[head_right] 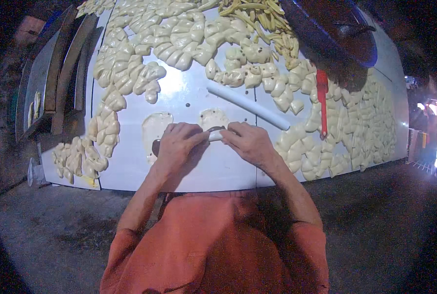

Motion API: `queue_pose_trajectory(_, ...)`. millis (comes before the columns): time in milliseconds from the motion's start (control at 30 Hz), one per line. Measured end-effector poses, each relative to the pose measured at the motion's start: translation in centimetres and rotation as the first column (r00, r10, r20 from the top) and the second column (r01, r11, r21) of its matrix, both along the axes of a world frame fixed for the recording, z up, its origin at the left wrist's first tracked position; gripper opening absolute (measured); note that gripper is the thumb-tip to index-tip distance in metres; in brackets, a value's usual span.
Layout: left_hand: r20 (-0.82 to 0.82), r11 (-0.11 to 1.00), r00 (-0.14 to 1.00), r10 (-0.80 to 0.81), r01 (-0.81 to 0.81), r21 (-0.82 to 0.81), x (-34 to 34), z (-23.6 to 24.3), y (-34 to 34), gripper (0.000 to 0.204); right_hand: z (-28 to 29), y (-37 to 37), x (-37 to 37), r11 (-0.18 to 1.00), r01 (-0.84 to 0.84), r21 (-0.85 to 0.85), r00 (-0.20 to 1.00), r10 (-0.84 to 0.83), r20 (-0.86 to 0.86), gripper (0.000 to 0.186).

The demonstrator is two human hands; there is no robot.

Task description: The person prepares bread rolls by rolling out small pieces of dough with a rolling pin, applying a dark filling using a spatula, and then rolling the dough into cylinders. The finished rolls are placed onto a metal baking tray.

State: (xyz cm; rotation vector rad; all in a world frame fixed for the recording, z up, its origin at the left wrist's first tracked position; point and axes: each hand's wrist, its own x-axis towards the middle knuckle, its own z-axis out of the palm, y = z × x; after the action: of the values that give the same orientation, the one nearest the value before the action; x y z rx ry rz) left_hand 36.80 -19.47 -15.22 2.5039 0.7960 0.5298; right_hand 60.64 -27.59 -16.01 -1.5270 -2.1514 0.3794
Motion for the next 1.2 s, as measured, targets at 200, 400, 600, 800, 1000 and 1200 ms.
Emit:
queue_pose_trajectory(200,0.082,0.99,0.991,0.105,-0.097,-0.099,0.3,-0.9,0.4,0.012,0.0,1.0,-0.1,0.969,0.14,-0.204,0.982,-0.162,-0.097,0.016)
queue_pose_trajectory(400,0.005,0.969,0.974,0.225,-0.223,-0.103,0.6,0.1,0.0,0.02,-1.1,1.1,-1.0,0.901,0.434,-0.01,0.901,-0.433,0.034,0.015)
queue_pose_trajectory(600,0.005,0.991,0.991,0.131,-0.131,0.034,0.3,0.0,0.1,0.022,-0.9,0.7,-0.9,0.977,0.185,0.108,0.979,-0.193,0.066,0.026)
queue_pose_trajectory(800,0.007,0.991,0.991,0.13,-0.13,0.023,0.0,0.3,1.1,0.02,-0.5,1.0,0.1,0.99,0.13,0.059,0.991,-0.131,0.022,0.021)
queue_pose_trajectory(1000,-0.039,0.993,0.997,0.073,-0.069,0.095,1.0,1.1,1.6,0.033,0.6,2.1,-0.1,0.994,0.096,0.054,0.995,-0.096,0.007,0.051)
queue_pose_trajectory(1200,-0.247,0.995,0.967,0.056,-0.033,0.096,1.3,0.0,1.9,0.056,0.0,2.3,0.2,0.996,0.091,0.002,0.971,-0.089,0.224,0.063)
